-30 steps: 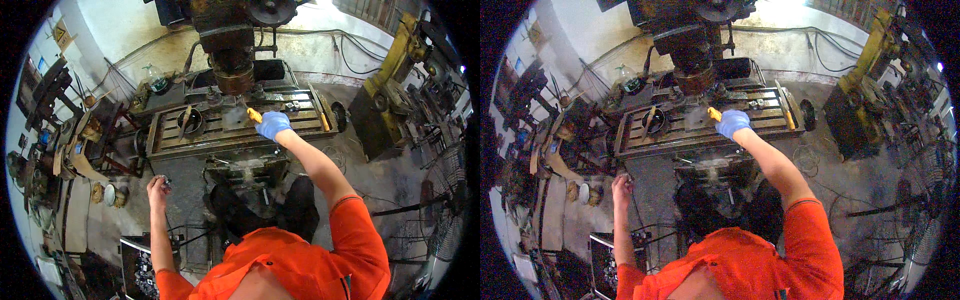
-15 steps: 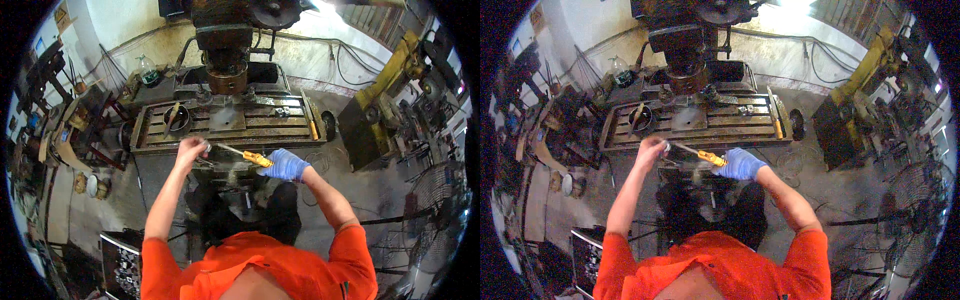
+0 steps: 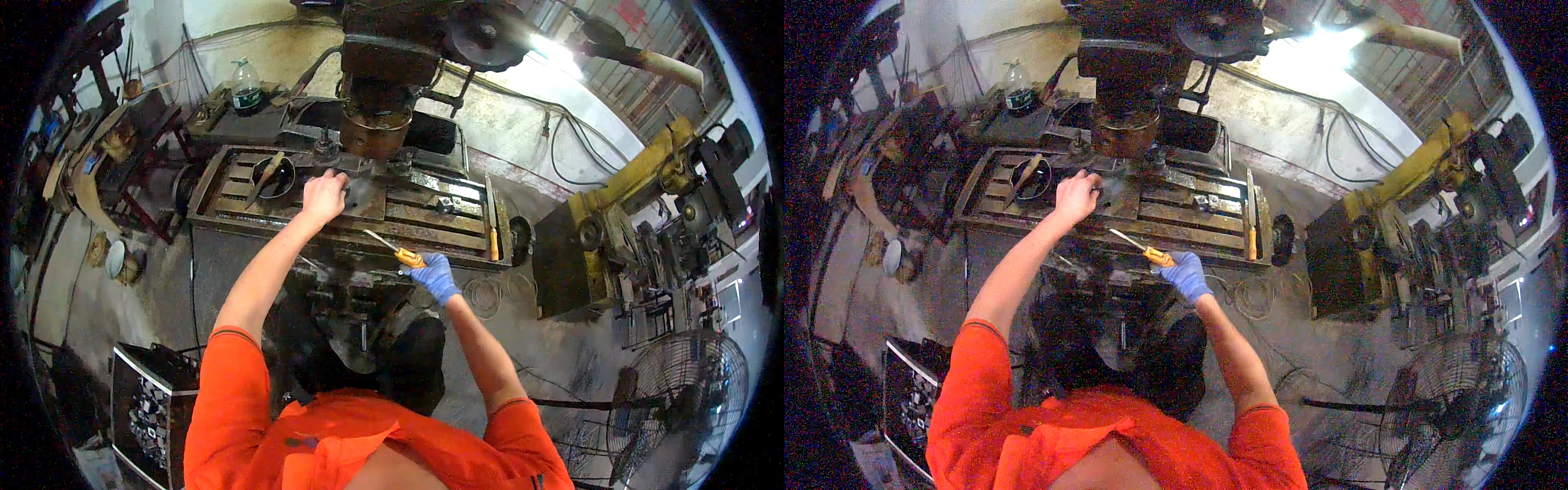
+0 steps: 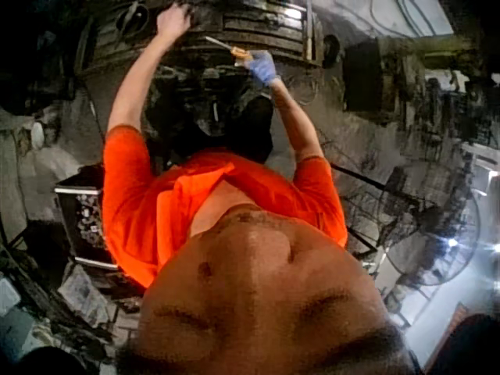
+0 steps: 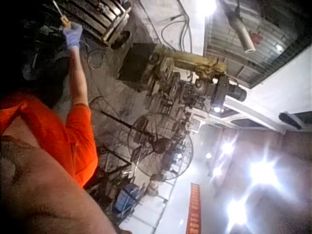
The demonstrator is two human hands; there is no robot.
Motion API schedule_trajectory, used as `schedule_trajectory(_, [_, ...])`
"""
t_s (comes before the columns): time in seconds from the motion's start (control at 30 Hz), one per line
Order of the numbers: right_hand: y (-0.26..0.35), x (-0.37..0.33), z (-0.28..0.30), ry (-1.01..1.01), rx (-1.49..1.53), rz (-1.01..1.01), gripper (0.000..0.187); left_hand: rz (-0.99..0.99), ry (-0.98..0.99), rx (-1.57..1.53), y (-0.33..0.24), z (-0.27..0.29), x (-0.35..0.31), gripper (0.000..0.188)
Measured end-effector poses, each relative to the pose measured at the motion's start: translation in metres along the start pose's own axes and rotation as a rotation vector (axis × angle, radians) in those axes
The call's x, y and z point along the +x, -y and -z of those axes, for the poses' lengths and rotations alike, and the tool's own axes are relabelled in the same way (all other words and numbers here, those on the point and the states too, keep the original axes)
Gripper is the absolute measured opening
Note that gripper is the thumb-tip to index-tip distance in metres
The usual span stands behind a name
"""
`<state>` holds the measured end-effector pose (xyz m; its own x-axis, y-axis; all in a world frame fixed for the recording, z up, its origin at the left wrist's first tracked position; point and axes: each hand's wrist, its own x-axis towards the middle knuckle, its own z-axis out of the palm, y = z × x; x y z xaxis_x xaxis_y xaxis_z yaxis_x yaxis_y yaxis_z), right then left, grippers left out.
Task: The person operates a machine by placing metal parts onto a work surface, using a file to deburr or smooth the edges, and then placing the finished parts into a storage bin.
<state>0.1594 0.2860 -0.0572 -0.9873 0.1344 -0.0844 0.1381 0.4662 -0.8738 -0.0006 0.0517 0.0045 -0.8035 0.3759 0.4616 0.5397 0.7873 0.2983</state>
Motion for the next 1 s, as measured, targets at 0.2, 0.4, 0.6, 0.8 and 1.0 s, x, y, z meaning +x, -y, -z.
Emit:
schedule_trajectory(0.2, [0.025,-0.023,-0.008,-0.128,-0.378,-0.099,0.037,-0.012,-0.02,-0.08,0.015,-0.011,0.004,0.015])
schedule_trajectory(0.4, [0.015,-0.061,0.039,-0.183,-0.098,-0.092,0.032,-0.057,-0.059,-0.123,-0.001,-0.037,0.028,0.016])
schedule_trajectory(0.6, [0.065,-0.074,0.101,-0.388,-0.126,-0.072,0.021,0.142,-0.051,-0.006,-0.015,-0.047,0.036,0.03])
schedule_trajectory(0.8, [0.186,-0.031,0.278,-0.913,-1.001,0.538,0.022,0.306,-0.024,-0.031,-0.005,-0.041,0.046,0.044])
schedule_trajectory(1.0, [0.358,-0.051,0.274,-0.767,0.254,1.078,0.029,0.279,-0.034,-0.03,-0.009,-0.043,0.049,0.046])
